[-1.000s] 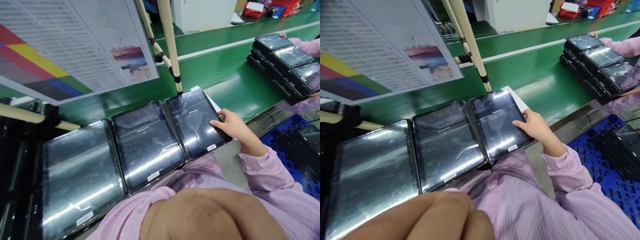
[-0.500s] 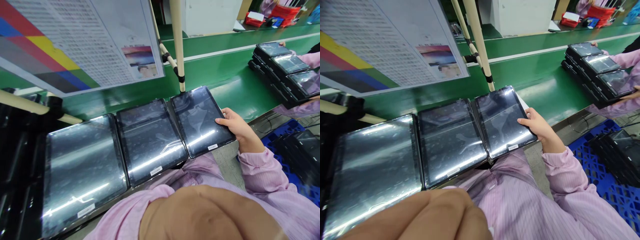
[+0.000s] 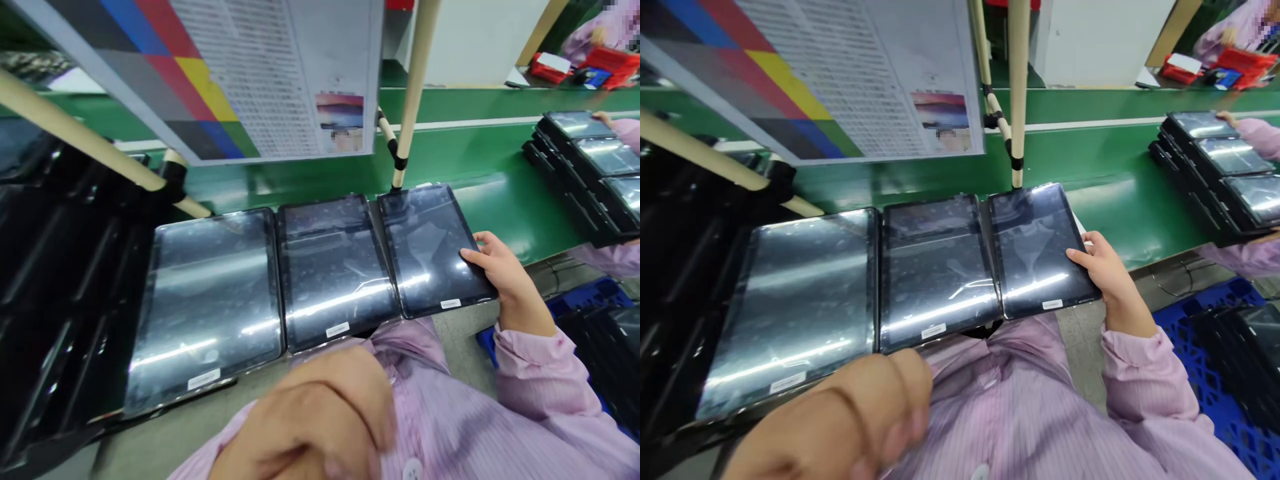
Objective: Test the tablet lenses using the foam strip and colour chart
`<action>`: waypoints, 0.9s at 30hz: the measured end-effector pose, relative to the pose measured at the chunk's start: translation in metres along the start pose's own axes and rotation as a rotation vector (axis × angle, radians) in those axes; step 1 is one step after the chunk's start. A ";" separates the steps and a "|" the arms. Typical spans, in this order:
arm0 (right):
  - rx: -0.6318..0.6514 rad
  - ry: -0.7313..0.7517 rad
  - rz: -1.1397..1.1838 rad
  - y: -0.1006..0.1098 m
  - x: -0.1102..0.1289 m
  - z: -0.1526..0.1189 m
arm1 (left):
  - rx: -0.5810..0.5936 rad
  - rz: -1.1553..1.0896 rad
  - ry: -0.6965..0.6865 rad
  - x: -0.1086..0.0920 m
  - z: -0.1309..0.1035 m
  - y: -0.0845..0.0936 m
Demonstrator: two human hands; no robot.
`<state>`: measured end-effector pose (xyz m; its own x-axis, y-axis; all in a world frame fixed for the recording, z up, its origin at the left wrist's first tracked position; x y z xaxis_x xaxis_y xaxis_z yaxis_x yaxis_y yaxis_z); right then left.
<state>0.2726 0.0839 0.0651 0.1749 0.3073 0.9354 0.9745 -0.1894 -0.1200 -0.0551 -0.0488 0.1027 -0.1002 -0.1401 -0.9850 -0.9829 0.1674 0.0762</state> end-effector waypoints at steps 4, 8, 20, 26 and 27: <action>0.039 0.033 -0.010 0.001 0.003 0.001 | 0.010 0.254 0.022 0.028 -0.013 0.046; 0.036 0.053 0.001 0.003 0.013 0.006 | -0.069 0.289 0.365 0.083 -0.036 0.059; 0.014 0.050 0.031 0.002 0.016 0.015 | -0.174 -0.447 0.586 0.094 0.000 0.014; 0.044 0.036 0.089 -0.008 -0.002 0.013 | -0.326 -0.348 0.629 0.113 -0.003 0.025; 0.055 0.033 0.101 -0.009 -0.003 0.013 | -0.334 -0.344 0.628 0.115 -0.003 0.026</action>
<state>0.2655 0.0967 0.0586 0.2686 0.2579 0.9281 0.9586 -0.1662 -0.2313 -0.0925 -0.0639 -0.0082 0.2471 -0.6720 -0.6981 -0.9589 -0.2733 -0.0764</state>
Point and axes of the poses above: each hand's wrist, its own z-axis towards the middle knuckle, its own y-axis out of the back of the hand, x = y × z, the point moved 4 cm from there along z, towards the middle knuckle, and after that the axes turned 15 degrees about z, right-handed, at the moved point
